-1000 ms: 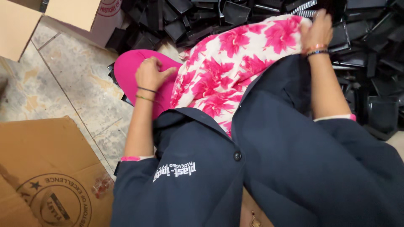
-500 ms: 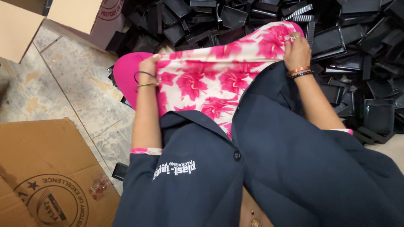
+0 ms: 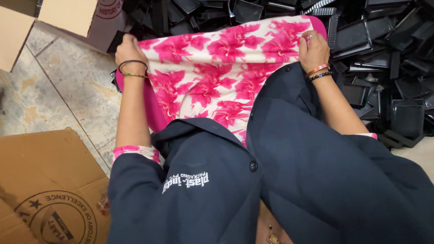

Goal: The person sits on the floor and repeatedly picks up small black plastic parts from a large pile, briefly inspects them, and places them into a cardboard box. The person continues this cycle throughout the clip.

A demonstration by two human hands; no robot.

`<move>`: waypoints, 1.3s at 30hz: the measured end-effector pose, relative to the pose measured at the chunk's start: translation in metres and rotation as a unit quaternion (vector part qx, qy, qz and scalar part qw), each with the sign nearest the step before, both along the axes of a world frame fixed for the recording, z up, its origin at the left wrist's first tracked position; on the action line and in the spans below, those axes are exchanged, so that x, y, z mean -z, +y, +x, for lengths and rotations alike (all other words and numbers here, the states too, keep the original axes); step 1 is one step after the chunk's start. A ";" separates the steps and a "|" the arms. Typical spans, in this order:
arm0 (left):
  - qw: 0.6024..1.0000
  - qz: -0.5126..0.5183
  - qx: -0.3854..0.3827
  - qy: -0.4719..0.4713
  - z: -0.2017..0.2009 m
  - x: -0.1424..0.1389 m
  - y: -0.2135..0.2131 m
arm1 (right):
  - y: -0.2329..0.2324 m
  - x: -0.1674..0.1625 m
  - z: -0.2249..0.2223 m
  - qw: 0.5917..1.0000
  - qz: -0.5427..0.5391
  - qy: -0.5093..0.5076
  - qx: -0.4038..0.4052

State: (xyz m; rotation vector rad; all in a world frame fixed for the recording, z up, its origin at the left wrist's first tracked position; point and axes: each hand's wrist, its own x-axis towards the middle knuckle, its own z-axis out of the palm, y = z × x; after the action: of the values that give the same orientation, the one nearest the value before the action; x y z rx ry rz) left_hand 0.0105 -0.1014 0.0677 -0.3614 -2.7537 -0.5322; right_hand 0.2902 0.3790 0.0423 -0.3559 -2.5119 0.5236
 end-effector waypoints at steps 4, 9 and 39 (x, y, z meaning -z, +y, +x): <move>0.970 0.243 -0.012 0.013 -0.002 0.011 -0.019 | 0.003 0.001 0.001 1.000 -0.006 -0.009 0.003; 0.991 0.106 0.058 -0.049 0.044 0.010 -0.053 | 0.013 -0.003 0.023 0.996 0.034 -0.078 -0.028; 0.879 -0.263 0.199 -0.344 0.071 0.014 0.110 | -0.045 -0.046 -0.140 0.844 0.120 -0.502 -0.146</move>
State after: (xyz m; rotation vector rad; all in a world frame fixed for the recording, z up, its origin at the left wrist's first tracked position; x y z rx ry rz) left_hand 0.0816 0.0085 0.0535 -1.0662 -3.5181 0.0576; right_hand 0.1501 0.3341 0.0882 -0.1519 -3.6452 0.0966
